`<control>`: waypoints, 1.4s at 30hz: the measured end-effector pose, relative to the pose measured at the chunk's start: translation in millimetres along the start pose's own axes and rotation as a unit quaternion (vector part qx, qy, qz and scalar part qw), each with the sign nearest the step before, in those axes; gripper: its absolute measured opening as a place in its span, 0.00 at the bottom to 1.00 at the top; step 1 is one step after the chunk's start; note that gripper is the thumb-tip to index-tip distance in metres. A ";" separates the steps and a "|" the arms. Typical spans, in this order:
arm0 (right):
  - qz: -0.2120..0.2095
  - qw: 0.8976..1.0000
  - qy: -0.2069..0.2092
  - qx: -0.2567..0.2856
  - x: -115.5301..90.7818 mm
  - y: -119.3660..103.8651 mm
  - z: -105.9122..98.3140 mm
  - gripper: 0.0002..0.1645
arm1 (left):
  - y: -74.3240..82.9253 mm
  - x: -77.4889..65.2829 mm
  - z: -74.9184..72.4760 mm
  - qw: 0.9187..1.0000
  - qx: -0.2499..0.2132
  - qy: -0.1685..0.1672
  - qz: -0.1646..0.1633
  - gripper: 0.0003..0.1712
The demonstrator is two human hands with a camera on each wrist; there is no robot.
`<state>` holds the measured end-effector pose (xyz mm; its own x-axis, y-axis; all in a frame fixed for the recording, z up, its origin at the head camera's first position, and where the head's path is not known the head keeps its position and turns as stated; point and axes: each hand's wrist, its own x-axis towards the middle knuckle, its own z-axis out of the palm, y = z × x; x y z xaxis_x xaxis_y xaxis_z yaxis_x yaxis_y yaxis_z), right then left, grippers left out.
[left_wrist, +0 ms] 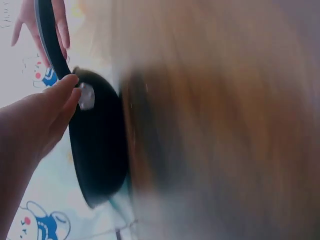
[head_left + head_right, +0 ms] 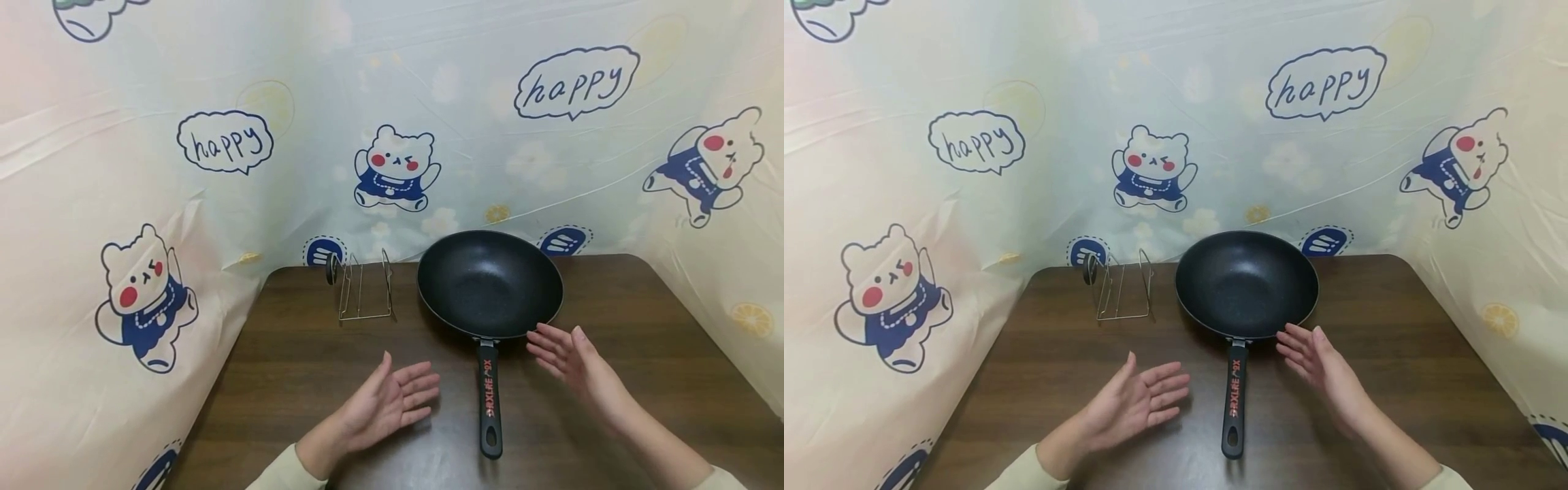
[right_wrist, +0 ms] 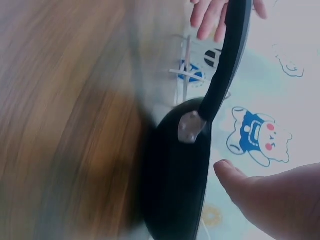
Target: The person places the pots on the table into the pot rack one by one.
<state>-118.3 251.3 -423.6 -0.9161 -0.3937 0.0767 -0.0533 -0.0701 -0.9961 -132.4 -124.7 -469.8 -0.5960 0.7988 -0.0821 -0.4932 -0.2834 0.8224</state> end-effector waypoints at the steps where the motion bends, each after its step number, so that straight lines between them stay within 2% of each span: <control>1: 0.013 1.000 -0.003 0.023 0.7 -0.3 0.9 0.42 | -1.9 0.9 1.4 1.000 -0.019 0.002 -0.004 0.52; 6: 0.053 0.993 -0.011 0.105 4.0 0.7 5.2 0.45 | -10.7 5.1 10.8 0.997 -0.077 0.016 -0.023 0.55; 12: 0.094 0.985 0.001 0.143 9.1 4.5 9.6 0.49 | -19.8 11.4 22.9 0.992 -0.108 0.041 -0.048 0.58; 24: 0.164 0.966 0.009 0.198 19.4 15.2 18.8 0.55 | -33.9 19.2 49.8 0.987 -0.114 0.064 -0.093 0.56; 32: 0.178 0.962 -0.001 0.206 26.2 22.7 24.5 0.55 | -40.9 24.3 65.4 0.988 -0.109 0.038 -0.106 0.50; 37: 0.181 0.958 -0.012 0.220 31.9 28.5 27.9 0.55 | -43.4 27.9 74.4 0.983 -0.121 0.029 -0.133 0.46; 42: 0.187 0.957 -0.012 0.220 36.8 31.7 31.5 0.54 | -46.7 31.1 82.6 0.981 -0.130 0.024 -0.144 0.39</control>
<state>-141.1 205.7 -451.0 -0.8282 -0.4879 -0.2758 0.4545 -0.2968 -0.8398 -75.6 -42.8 -464.3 -0.4344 0.8412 -0.3220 -0.7869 -0.1805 0.5901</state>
